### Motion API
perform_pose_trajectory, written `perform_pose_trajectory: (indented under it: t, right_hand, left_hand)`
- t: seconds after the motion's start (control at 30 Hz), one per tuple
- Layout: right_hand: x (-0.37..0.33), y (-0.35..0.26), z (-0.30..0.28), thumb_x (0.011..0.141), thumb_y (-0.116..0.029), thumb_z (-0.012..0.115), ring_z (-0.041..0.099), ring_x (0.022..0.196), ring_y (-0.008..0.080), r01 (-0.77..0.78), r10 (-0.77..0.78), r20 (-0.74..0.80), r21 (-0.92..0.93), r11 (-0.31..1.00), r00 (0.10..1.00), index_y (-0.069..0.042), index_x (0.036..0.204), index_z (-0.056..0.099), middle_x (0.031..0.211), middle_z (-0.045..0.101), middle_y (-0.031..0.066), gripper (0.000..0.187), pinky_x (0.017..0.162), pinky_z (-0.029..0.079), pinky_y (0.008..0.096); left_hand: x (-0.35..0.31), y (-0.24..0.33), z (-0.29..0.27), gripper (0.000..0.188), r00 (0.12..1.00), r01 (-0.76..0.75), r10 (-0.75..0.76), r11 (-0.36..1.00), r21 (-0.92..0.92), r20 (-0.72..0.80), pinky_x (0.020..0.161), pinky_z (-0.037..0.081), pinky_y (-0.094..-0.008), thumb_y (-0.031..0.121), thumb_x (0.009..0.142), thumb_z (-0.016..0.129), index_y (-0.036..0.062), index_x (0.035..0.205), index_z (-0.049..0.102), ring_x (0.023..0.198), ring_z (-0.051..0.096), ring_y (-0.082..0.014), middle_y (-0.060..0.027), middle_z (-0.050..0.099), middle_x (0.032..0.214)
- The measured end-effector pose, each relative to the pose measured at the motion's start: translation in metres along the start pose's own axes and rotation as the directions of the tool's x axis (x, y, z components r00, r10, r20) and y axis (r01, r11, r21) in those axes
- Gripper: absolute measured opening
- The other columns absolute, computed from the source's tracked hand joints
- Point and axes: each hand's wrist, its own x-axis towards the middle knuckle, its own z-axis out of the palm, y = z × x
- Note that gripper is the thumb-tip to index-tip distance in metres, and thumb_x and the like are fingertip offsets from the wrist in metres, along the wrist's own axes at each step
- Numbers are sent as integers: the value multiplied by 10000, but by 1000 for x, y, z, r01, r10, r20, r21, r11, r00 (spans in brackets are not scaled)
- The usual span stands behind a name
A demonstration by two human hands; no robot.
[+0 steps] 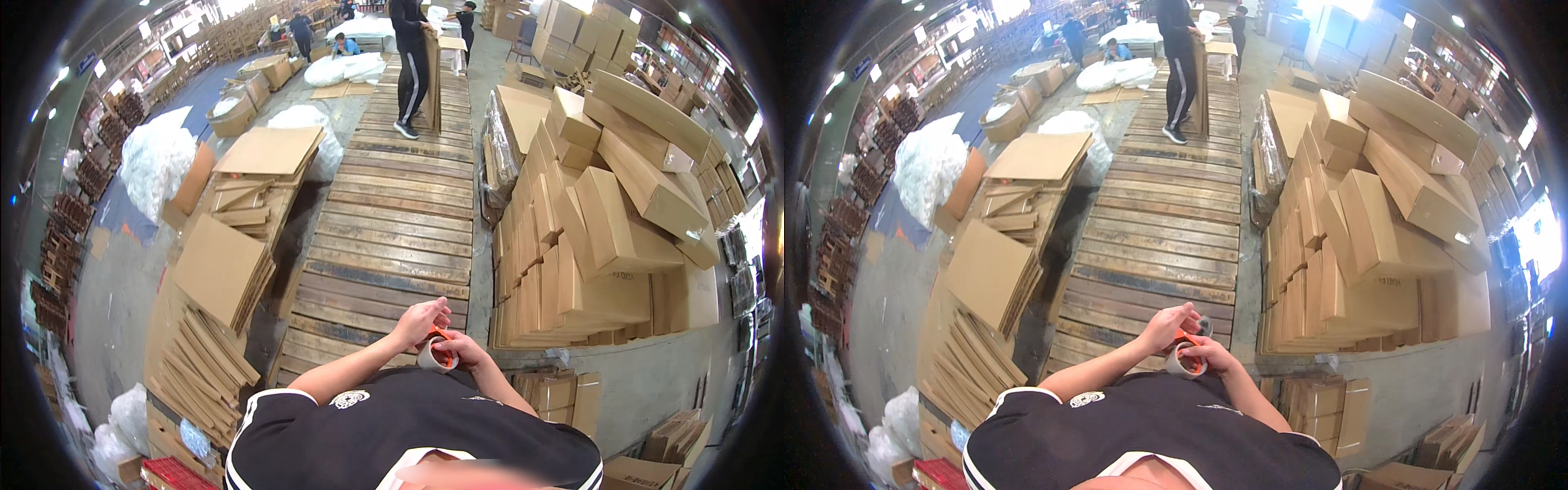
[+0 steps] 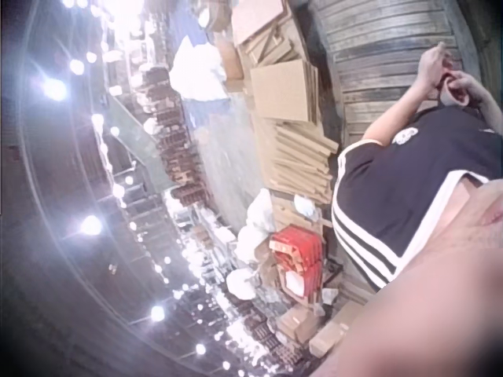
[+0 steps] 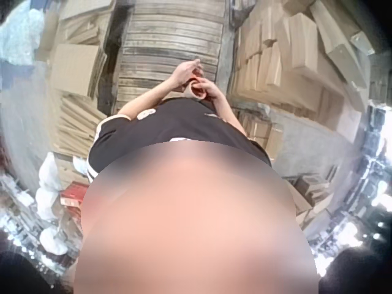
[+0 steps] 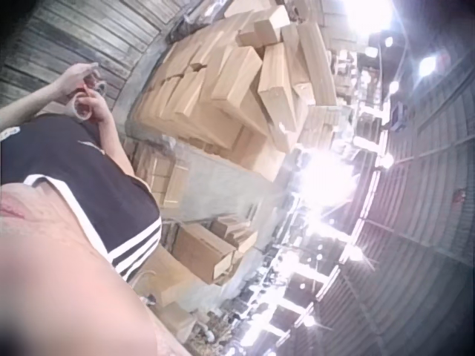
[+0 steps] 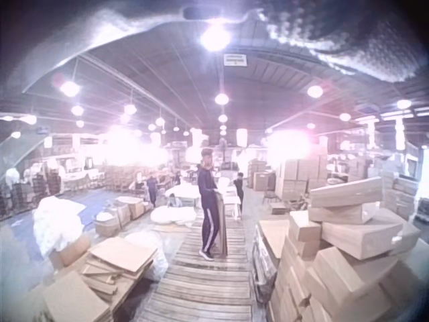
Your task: The person assembles and seals a cardboard box on a wooden pallet. They place white plastic-wrapped items inside, fold the flaps, and use a handheld tape dispenser to seal the box. A coworker assists by holding the box and applying a label.
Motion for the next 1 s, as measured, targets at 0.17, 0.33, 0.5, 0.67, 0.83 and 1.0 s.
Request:
perform_pose_trajectory:
  t: [0.17,0.33,0.5,0.67,0.83,1.0]
  right_hand:
    - [58,-122,-26,1031,-181,737,680,784,104,59,-69,205,54,997,976,-9,1356,673,972,720,28,373,688,573,291]
    - [96,-231,-48,1044,-204,731,660,726,103,96,-95,122,-6,995,988,-23,1356,670,871,668,5,366,641,583,282]
    - [107,-294,-73,1057,-206,718,660,696,90,113,-111,72,-19,993,991,-34,1318,689,862,688,16,315,627,580,256]
    - [139,-329,-106,1058,-236,731,669,680,82,65,-66,-27,-59,996,997,-45,1302,716,886,724,10,311,597,572,250]
    - [192,-383,-136,1072,-225,710,697,679,79,137,-121,-211,61,989,970,-37,1312,714,965,754,23,305,593,589,256]
    - [245,-469,-143,1076,-200,702,696,750,80,305,-260,-392,57,951,883,-34,1353,688,1050,764,32,323,666,600,260]
  left_hand:
    - [100,84,-31,615,980,-117,139,982,150,-140,955,603,-397,511,1176,458,-28,1229,748,1035,776,-257,-179,810,1096]
    - [198,156,-54,559,953,-274,294,941,200,-79,998,590,-396,430,1205,405,-23,1283,723,1092,762,-253,-175,798,1147]
    - [263,179,-56,600,931,-348,358,928,137,-63,1032,574,-398,461,1205,401,-41,1313,711,1115,751,-248,-168,796,1157]
    - [327,176,-77,656,964,-243,240,970,14,113,1032,577,-397,527,1199,377,-31,1346,690,1126,749,-254,-177,787,1186]
    - [433,197,-110,700,949,-247,245,969,-19,199,960,614,-393,572,1192,343,-20,1348,683,1119,744,-239,-191,783,1171]
    - [554,260,-136,643,865,-358,373,928,-106,335,1017,570,-391,514,1204,362,-26,1309,693,1107,748,-241,-164,787,1139]
